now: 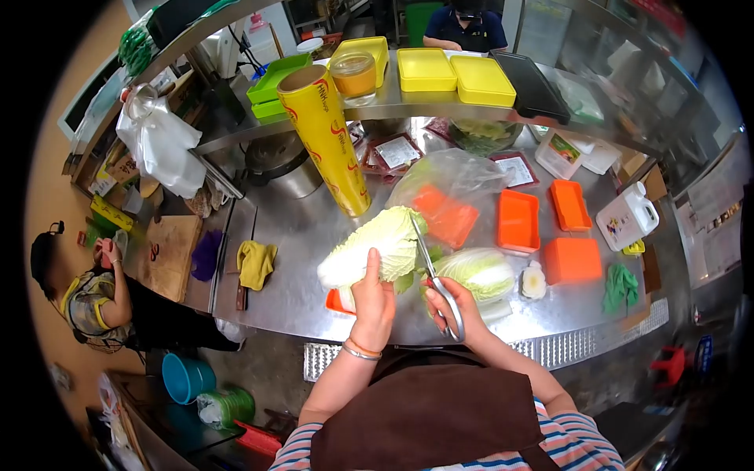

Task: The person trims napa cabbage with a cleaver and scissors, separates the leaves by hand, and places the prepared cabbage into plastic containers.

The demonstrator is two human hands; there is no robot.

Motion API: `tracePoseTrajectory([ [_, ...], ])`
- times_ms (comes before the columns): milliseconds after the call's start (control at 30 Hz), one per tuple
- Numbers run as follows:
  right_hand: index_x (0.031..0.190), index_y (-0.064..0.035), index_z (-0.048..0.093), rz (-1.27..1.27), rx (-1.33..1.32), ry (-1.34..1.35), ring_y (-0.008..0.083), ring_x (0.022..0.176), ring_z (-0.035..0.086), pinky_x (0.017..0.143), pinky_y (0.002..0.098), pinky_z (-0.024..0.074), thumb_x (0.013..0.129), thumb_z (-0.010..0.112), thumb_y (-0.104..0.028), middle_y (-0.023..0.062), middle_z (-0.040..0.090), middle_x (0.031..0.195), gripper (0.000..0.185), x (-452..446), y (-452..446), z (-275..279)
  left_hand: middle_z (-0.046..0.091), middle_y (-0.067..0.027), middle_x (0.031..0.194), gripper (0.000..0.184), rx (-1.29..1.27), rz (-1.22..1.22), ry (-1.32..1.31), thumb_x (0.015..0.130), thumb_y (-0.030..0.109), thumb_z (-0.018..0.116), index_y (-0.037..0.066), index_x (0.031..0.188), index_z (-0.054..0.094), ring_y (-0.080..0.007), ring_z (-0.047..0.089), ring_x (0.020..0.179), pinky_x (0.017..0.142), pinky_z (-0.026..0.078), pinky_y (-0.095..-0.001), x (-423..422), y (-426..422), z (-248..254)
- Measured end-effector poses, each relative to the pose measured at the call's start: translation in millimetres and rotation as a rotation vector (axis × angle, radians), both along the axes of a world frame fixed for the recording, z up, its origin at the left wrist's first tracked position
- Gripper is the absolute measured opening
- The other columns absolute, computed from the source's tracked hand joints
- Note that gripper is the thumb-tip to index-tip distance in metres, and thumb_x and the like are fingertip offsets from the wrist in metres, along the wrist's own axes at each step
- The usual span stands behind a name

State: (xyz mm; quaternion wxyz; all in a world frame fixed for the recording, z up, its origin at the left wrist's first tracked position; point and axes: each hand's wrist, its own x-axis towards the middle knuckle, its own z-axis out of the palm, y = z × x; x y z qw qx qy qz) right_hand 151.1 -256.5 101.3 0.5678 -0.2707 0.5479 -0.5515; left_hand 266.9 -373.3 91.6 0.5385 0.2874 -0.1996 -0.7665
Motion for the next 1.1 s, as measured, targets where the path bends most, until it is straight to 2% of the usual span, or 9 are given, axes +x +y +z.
tracePoseTrajectory([
  [200,0.120,-0.0046,0.054,-0.003,-0.067,0.062,0.0059,0.050,0.046,0.048,0.0196,0.0373,0.091,0.064,-0.029,0.0026,0.056,0.076,0.039,-20.5,-5.7,-12.7,0.055,-0.0092,0.126,0.043,-0.081,-0.134,-0.158,0.092,0.010,0.060,0.004,0.131,0.044,-0.0235,0.054,0.116,0.097,0.047,-0.0405,10.1,-13.4,-21.4],
  [400,0.112,-0.0023,0.060,-0.025,0.101,0.048,0.0088,0.058,0.054,0.051,0.0245,0.0419,0.086,0.072,-0.026,0.0004,0.057,0.067,0.038,-40.7,-5.5,-13.9,0.055,-0.0077,0.127,0.046,-0.016,-0.237,-0.108,0.089,0.010,0.065,0.004,0.131,0.047,-0.0214,0.054,0.116,0.099,0.044,-0.0360,15.8,-22.8,-27.4],
  [533,0.115,-0.0013,0.060,-0.312,-0.134,0.955,0.0200,0.067,0.064,0.062,0.0295,0.0496,0.079,0.074,-0.018,0.0121,0.068,0.082,0.043,-68.4,14.0,-39.4,0.056,-0.0084,0.125,0.043,-0.021,-0.164,-0.176,0.090,0.009,0.064,0.001,0.129,0.047,-0.0207,0.055,0.114,0.098,0.045,-0.0349,35.7,-26.5,-25.5],
  [567,0.116,-0.0017,0.059,-0.320,0.023,0.990,0.0201,0.070,0.065,0.064,0.0302,0.0497,0.075,0.075,-0.015,0.0127,0.067,0.082,0.046,-73.0,28.7,-23.0,0.056,-0.0088,0.124,0.043,-0.119,-0.133,-0.295,0.090,0.008,0.063,0.000,0.129,0.047,-0.0202,0.055,0.113,0.098,0.044,-0.0346,50.3,-29.7,-29.6],
  [600,0.119,0.0006,0.057,-0.420,-0.057,0.958,0.0081,0.072,0.055,0.067,0.0234,0.0469,0.078,0.075,-0.010,0.0041,0.061,0.080,0.046,-84.3,48.0,-46.1,0.056,-0.0091,0.123,0.042,-0.219,-0.117,-0.405,0.090,0.007,0.062,-0.001,0.129,0.047,-0.0198,0.055,0.111,0.097,0.044,-0.0342,62.5,-33.2,-35.5],
  [667,0.117,-0.0043,0.059,-0.541,-0.009,0.972,0.0217,0.075,0.065,0.068,0.0314,0.0509,0.074,0.071,-0.010,0.0117,0.067,0.086,0.045,-97.8,93.6,-59.7,0.057,-0.0100,0.121,0.043,-0.301,-0.161,-0.503,0.090,0.006,0.061,-0.004,0.129,0.046,-0.0191,0.056,0.110,0.097,0.045,-0.0332,91.4,-36.9,-23.0],
  [733,0.117,-0.0059,0.059,-0.561,0.203,1.015,0.0228,0.075,0.066,0.070,0.0326,0.0513,0.074,0.069,-0.009,0.0118,0.067,0.085,0.044,-97.2,137.5,-52.3,0.057,-0.0105,0.121,0.045,-0.288,-0.171,-0.609,0.089,0.005,0.062,-0.003,0.129,0.045,-0.0190,0.057,0.109,0.096,0.045,-0.0327,123.3,-39.0,-15.6],
  [867,0.117,-0.0093,0.060,-0.372,0.587,1.259,0.0286,0.075,0.066,0.068,0.0386,0.0513,0.072,0.073,-0.017,0.0131,0.067,0.084,0.047,-110.6,187.7,-59.5,0.058,-0.0108,0.121,0.043,-0.328,-0.288,-0.745,0.088,0.004,0.063,-0.002,0.127,0.047,-0.0186,0.057,0.108,0.094,0.045,-0.0319,168.0,-36.0,2.8],
  [1100,0.114,-0.0091,0.062,-0.177,0.281,1.409,0.0319,0.087,0.062,0.072,0.0405,0.0497,0.072,0.071,-0.013,0.0154,0.063,0.098,0.043,-155.3,119.8,-82.5,0.064,-0.0063,0.108,0.034,-0.368,-0.731,-0.893,0.085,0.007,0.067,-0.002,0.116,0.057,-0.0138,0.060,0.098,0.087,0.048,-0.0292,164.5,-45.0,28.6],
])
